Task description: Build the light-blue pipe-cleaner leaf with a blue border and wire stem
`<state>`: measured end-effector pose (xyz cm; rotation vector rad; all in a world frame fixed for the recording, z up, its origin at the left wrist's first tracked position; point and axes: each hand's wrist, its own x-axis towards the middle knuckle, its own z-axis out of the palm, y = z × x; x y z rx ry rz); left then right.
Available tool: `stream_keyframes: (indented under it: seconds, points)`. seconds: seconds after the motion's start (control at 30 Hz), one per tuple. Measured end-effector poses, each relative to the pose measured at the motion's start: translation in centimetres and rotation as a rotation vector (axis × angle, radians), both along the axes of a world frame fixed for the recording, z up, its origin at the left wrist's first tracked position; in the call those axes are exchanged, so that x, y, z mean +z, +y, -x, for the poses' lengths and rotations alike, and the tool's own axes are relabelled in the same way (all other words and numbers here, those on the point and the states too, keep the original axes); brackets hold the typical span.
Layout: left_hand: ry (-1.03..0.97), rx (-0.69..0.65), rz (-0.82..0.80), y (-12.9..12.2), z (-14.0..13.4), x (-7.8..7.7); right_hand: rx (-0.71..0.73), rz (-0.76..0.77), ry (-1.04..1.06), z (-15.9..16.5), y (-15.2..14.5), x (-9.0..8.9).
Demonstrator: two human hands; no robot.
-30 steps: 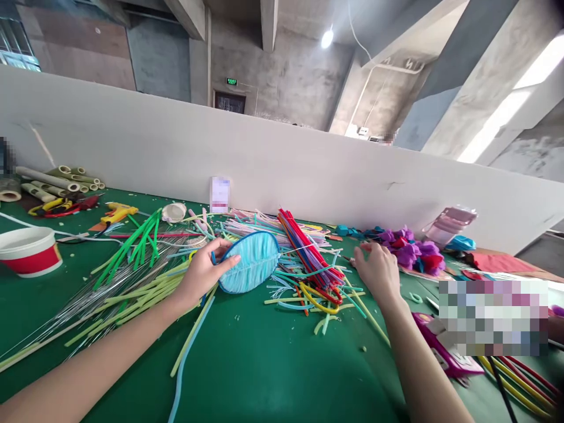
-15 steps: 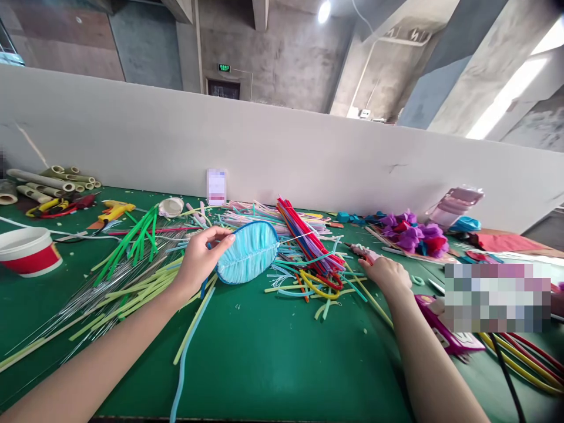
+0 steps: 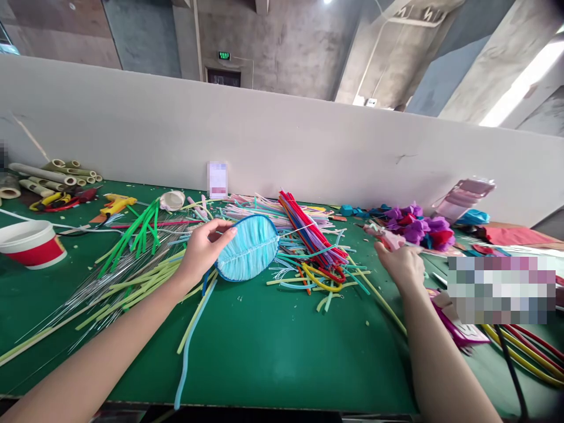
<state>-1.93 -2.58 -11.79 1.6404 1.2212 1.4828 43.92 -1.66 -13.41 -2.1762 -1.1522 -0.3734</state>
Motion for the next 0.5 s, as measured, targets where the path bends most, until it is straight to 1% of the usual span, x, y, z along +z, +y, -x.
stream_keyframes:
  seconds: [0.03,0.07,0.13,0.23,0.3,0.4,0.5]
  points:
    - [0.023,0.001,-0.011,0.0,0.0,0.0,-0.124,0.033,0.088,0.8,-0.4,0.9]
    - [0.051,0.004,-0.024,0.0,0.0,0.0,-0.189,0.024,0.148,1.8,-0.8,1.8]
    - [0.114,0.022,-0.061,-0.1,0.1,0.2,-0.177,-0.065,0.170,4.3,-1.4,3.6]
    - [0.176,0.074,-0.116,-0.4,0.0,0.5,0.006,-0.207,0.119,8.7,-2.4,5.7]
    - [0.173,0.098,-0.123,-0.6,-0.1,0.6,0.151,-0.275,0.085,11.8,-3.2,6.5]
    - [0.092,0.086,-0.091,-0.6,-0.2,0.5,0.335,-0.332,0.088,16.2,-4.8,6.8]
    - [-0.038,0.045,-0.018,-0.4,-0.3,0.2,0.462,-0.389,0.061,19.7,-5.9,6.1]
